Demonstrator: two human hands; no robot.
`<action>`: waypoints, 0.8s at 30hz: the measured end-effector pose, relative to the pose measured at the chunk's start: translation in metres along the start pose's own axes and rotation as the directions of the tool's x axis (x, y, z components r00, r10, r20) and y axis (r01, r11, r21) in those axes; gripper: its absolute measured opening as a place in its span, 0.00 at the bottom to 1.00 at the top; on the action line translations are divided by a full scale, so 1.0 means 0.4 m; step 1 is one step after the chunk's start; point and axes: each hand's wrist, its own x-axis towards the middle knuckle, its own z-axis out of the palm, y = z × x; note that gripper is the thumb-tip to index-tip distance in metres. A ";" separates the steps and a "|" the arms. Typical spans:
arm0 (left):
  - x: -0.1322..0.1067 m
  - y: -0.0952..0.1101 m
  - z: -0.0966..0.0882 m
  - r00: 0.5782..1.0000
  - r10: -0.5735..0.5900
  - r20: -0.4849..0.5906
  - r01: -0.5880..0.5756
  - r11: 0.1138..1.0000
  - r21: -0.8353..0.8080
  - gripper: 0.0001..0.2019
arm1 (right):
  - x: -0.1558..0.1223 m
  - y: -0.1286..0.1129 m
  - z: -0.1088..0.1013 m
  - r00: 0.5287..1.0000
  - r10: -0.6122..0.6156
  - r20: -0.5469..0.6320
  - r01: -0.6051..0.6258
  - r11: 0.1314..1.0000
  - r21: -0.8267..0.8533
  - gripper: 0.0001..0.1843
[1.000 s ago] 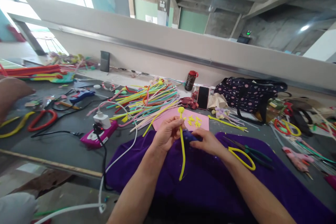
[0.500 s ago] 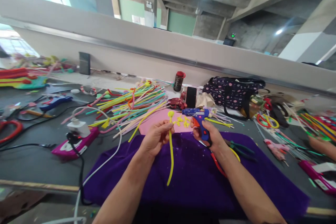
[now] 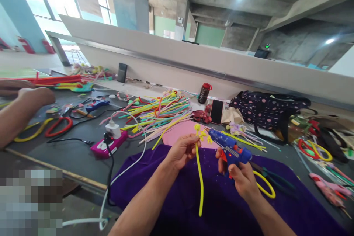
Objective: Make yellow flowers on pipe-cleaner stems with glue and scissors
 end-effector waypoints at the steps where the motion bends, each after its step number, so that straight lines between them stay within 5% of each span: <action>1: 0.001 -0.001 0.000 1.000 -0.001 0.008 0.001 1.000 -0.005 0.07 | -0.002 0.001 0.001 1.000 -0.007 0.000 0.007 1.000 0.000 0.20; 24: -0.006 -0.006 0.012 0.998 0.048 -0.052 -0.042 0.993 0.110 0.10 | -0.026 0.052 0.001 1.000 -0.013 -0.027 0.005 0.961 -0.275 0.14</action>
